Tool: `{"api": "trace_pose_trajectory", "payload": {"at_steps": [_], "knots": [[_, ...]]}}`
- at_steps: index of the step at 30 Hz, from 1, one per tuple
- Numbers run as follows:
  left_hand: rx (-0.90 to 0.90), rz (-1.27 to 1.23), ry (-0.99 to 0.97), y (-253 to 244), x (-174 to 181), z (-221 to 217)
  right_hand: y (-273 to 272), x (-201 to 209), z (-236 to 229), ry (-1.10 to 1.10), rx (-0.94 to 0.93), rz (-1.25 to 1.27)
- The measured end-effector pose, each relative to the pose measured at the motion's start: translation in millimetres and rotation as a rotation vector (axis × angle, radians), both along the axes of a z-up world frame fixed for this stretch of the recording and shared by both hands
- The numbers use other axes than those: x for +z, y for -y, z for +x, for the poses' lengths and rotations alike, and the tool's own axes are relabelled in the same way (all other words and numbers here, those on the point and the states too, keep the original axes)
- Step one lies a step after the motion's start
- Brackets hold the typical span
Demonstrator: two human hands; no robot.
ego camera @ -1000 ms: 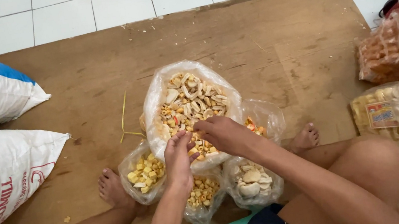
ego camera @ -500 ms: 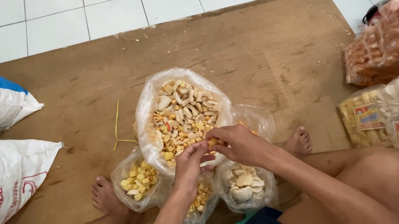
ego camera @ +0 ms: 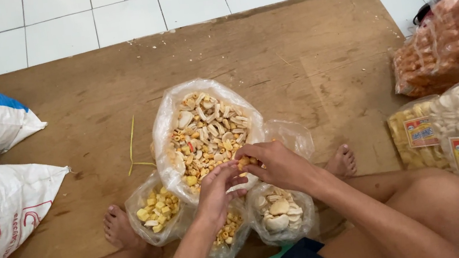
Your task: Sorting various types of crackers from a large central bag into smaller individual bags by hand.
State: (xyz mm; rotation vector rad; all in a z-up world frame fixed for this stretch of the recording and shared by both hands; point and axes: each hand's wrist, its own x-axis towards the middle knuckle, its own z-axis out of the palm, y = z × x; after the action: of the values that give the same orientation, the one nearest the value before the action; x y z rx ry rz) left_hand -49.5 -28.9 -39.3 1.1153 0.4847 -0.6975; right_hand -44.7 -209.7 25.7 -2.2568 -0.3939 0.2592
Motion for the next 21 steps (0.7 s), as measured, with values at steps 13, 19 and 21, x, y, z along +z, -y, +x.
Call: {"api": "trace_pose_trajectory", "payload": {"at_steps": [13, 19, 21], "knots": [[0.054, -0.041, 0.015, -2, 6, 2, -3, 7, 2, -0.024, 0.0, 0.033], [0.066, -0.029, 0.044, -3, 9, 3, -3, 7, 3, -0.025, 0.003, 0.048], [0.098, -0.049, 0.051, -3, 8, 4, -2, 4, 2, -0.003, -0.002, 0.063]]}}
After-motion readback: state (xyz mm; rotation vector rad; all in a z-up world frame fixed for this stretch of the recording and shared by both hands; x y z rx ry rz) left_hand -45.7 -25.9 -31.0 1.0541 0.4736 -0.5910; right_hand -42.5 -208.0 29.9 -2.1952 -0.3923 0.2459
